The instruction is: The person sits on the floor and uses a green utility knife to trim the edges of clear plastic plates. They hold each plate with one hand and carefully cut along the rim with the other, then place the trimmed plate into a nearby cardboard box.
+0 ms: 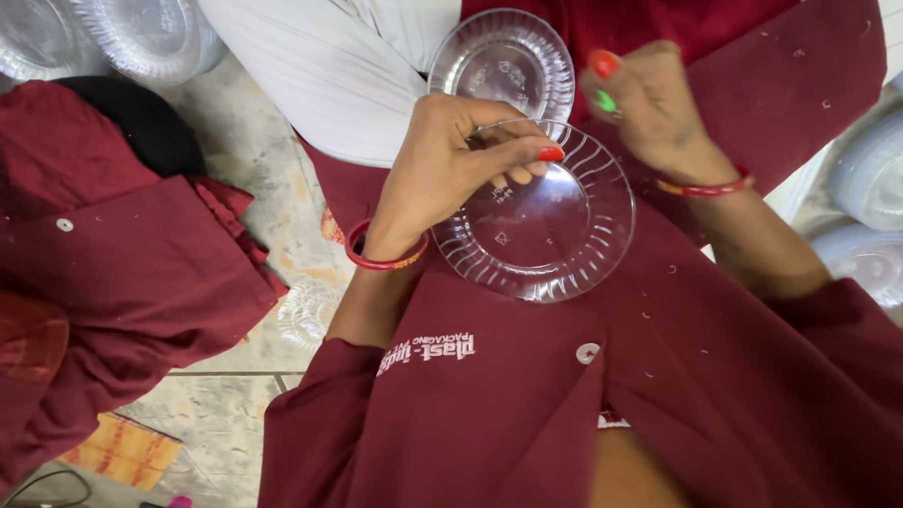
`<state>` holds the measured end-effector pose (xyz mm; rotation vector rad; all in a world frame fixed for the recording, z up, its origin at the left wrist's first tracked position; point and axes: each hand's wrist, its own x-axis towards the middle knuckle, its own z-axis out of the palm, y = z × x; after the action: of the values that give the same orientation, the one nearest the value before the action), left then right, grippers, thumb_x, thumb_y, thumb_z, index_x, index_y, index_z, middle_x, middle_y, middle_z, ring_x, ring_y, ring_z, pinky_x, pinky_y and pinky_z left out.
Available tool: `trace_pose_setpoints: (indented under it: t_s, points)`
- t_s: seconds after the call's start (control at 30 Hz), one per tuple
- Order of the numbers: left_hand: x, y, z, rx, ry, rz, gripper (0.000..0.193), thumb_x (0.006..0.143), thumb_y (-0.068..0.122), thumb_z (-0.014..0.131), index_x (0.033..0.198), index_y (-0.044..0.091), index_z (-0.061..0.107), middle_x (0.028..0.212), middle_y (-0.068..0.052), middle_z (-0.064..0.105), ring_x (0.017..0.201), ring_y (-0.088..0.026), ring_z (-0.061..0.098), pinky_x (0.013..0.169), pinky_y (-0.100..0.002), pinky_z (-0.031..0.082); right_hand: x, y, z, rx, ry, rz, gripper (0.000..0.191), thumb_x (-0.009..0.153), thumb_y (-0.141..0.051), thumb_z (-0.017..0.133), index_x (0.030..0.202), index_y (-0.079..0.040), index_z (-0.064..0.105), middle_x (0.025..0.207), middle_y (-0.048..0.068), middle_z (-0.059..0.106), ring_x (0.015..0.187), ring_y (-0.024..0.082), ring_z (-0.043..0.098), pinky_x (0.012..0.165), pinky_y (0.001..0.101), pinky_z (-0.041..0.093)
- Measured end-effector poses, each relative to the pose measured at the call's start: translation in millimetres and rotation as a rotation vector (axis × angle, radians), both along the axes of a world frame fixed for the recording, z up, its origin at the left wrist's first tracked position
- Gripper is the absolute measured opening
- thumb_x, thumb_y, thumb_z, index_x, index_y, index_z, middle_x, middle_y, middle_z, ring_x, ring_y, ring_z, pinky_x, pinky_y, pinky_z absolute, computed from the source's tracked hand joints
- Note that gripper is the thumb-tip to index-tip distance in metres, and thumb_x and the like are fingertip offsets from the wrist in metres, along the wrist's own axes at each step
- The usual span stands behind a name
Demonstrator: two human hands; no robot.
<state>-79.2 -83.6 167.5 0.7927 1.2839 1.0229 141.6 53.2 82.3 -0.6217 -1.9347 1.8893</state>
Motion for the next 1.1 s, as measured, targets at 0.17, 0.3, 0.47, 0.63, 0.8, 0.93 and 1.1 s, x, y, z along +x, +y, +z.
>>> trace_pose_setpoints:
  t_s: [0.17,0.3,0.47,0.63,0.8,0.93,1.1]
  points:
    - [1,0,0,0.000,0.022,-0.016,0.013,0.097,0.011,0.075,0.104,0.002,0.079,0.084,-0.006,0.080,0.070,-0.007,0.074,0.059,-0.018,0.057,-36,-4,-2,0.061,-0.005,0.109,0.062,0.117,-0.036,0.044,0.064,-0.004,0.049,0.051,-0.001,0.040,0.045,0.009,0.036,0.044,0.0289,0.025]
    - [1,1,-1,-0.023,0.039,-0.026,0.014,0.096,0.013,0.075,0.104,0.002,0.079,0.084,-0.006,0.080,0.070,-0.007,0.075,0.057,-0.018,0.057,-41,-4,4,0.033,-0.043,0.200,0.063,0.112,-0.034,0.045,0.057,-0.005,0.047,0.044,0.000,0.039,0.038,0.008,0.035,0.037,0.0298,0.023]
    - [4,-2,-1,-0.017,0.043,-0.036,0.016,0.094,0.015,0.076,0.104,0.003,0.079,0.081,-0.006,0.079,0.066,-0.007,0.074,0.055,-0.018,0.057,-31,-1,14,0.063,0.029,0.265,0.061,0.115,-0.030,0.045,0.060,-0.003,0.044,0.049,0.001,0.038,0.041,0.010,0.034,0.042,0.0311,0.025]
    - [5,-4,4,-0.017,0.056,-0.091,0.014,0.095,0.014,0.077,0.101,0.002,0.080,0.081,-0.006,0.079,0.065,-0.007,0.074,0.055,-0.019,0.056,-26,2,17,0.182,0.141,0.303,0.061,0.115,-0.029,0.044,0.060,-0.004,0.043,0.050,0.002,0.038,0.041,0.012,0.034,0.042,0.0314,0.025]
    - [-18,-13,7,-0.036,0.103,0.096,0.016,0.097,0.014,0.072,0.106,0.002,0.079,0.085,-0.006,0.079,0.071,-0.006,0.074,0.058,-0.019,0.057,14,5,20,0.075,0.139,0.226,0.061,0.113,-0.031,0.043,0.057,-0.007,0.038,0.049,-0.001,0.035,0.041,0.010,0.033,0.041,0.0281,0.025]
    - [-15,-18,4,-0.096,0.063,0.068,0.014,0.096,0.013,0.074,0.103,0.001,0.079,0.084,-0.007,0.079,0.070,-0.007,0.073,0.058,-0.019,0.056,16,-4,4,-0.009,0.014,0.081,0.061,0.116,-0.030,0.044,0.061,-0.005,0.040,0.053,0.000,0.039,0.041,0.010,0.034,0.041,0.0274,0.024]
    - [-7,-13,1,-0.073,0.044,0.029,0.015,0.097,0.014,0.074,0.103,0.002,0.079,0.083,-0.008,0.079,0.070,-0.007,0.073,0.058,-0.018,0.056,-25,-12,-9,0.102,0.006,0.078,0.058,0.118,-0.032,0.044,0.069,-0.002,0.055,0.055,0.000,0.044,0.047,0.010,0.039,0.045,0.0280,0.027]
